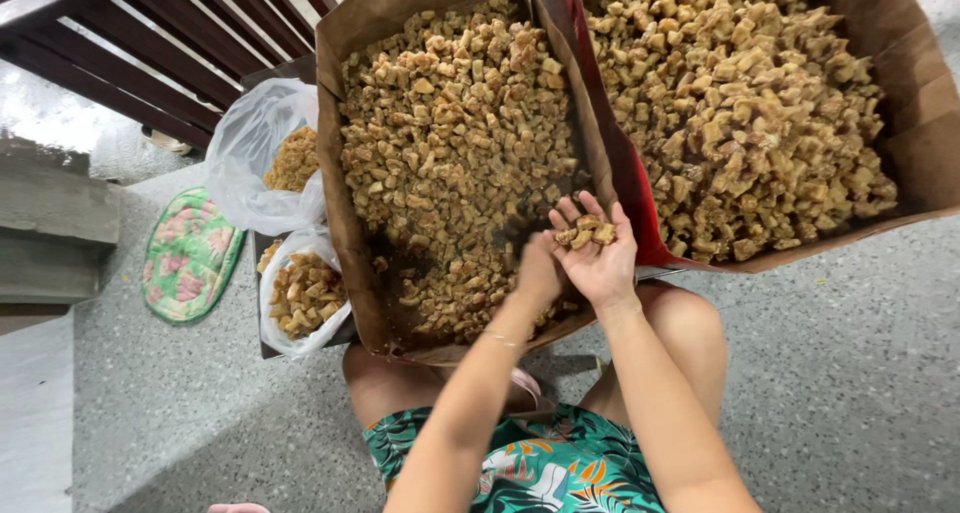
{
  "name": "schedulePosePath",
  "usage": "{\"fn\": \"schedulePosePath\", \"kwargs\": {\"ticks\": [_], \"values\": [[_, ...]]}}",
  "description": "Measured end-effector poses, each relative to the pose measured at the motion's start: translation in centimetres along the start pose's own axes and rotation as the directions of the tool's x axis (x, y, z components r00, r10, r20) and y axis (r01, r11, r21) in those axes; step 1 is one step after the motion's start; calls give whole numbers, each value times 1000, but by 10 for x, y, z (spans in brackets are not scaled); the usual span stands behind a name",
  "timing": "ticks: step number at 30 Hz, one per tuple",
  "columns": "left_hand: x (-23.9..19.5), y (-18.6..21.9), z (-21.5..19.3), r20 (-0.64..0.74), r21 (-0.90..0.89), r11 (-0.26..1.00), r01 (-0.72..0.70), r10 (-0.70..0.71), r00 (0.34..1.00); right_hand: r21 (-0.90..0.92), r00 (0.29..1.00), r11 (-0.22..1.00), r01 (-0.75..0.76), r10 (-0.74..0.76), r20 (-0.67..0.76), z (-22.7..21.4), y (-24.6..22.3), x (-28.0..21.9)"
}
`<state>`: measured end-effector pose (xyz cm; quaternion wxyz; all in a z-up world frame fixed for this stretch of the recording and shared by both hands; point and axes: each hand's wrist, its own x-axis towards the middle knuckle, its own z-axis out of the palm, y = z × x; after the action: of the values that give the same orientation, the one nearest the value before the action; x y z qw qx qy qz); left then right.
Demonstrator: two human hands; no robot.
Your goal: The person sits on the floor and sorts small, brown, cubed food items by hand. They scoop handfuls from a large cardboard box and transfer them into smaller plastic bags placed on the floor to the left.
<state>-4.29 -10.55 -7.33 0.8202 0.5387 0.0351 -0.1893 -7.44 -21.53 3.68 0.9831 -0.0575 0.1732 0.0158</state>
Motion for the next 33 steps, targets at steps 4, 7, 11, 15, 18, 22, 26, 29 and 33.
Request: {"fn": "schedulePosePath", "kwargs": {"ticks": [4,7,11,15,18,22,26,29,33], "values": [[-21,107,-35,29,935,331,-132,299,954,-41,1000,999,-5,4,-21,-7,13,9],[-44,169,-26,39,791,582,-188,260,965,-112,999,993,-47,45,-17,-1,24,10],[-65,201,-18,190,825,528,-200,74,979,-213,989,966,-145,144,-25,0,31,7],[-65,195,-71,172,880,415,-232,176,969,-150,990,983,-109,121,71,-21,27,17],[-76,164,-108,218,955,179,-235,111,970,-121,996,989,-82,84,12,-33,26,23],[-89,145,-107,-10,1000,-26,9,-29,1000,-137,995,987,-89,81,-58,-33,28,23],[-90,131,-100,29,999,-22,-30,-50,998,-129,995,988,-90,85,-42,-31,26,24],[-94,114,-108,30,995,94,-23,-75,997,-139,996,986,-87,84,-29,-34,28,22],[-79,99,-138,78,957,283,-61,-49,996,-145,994,984,-107,109,7,-37,27,21]]}}
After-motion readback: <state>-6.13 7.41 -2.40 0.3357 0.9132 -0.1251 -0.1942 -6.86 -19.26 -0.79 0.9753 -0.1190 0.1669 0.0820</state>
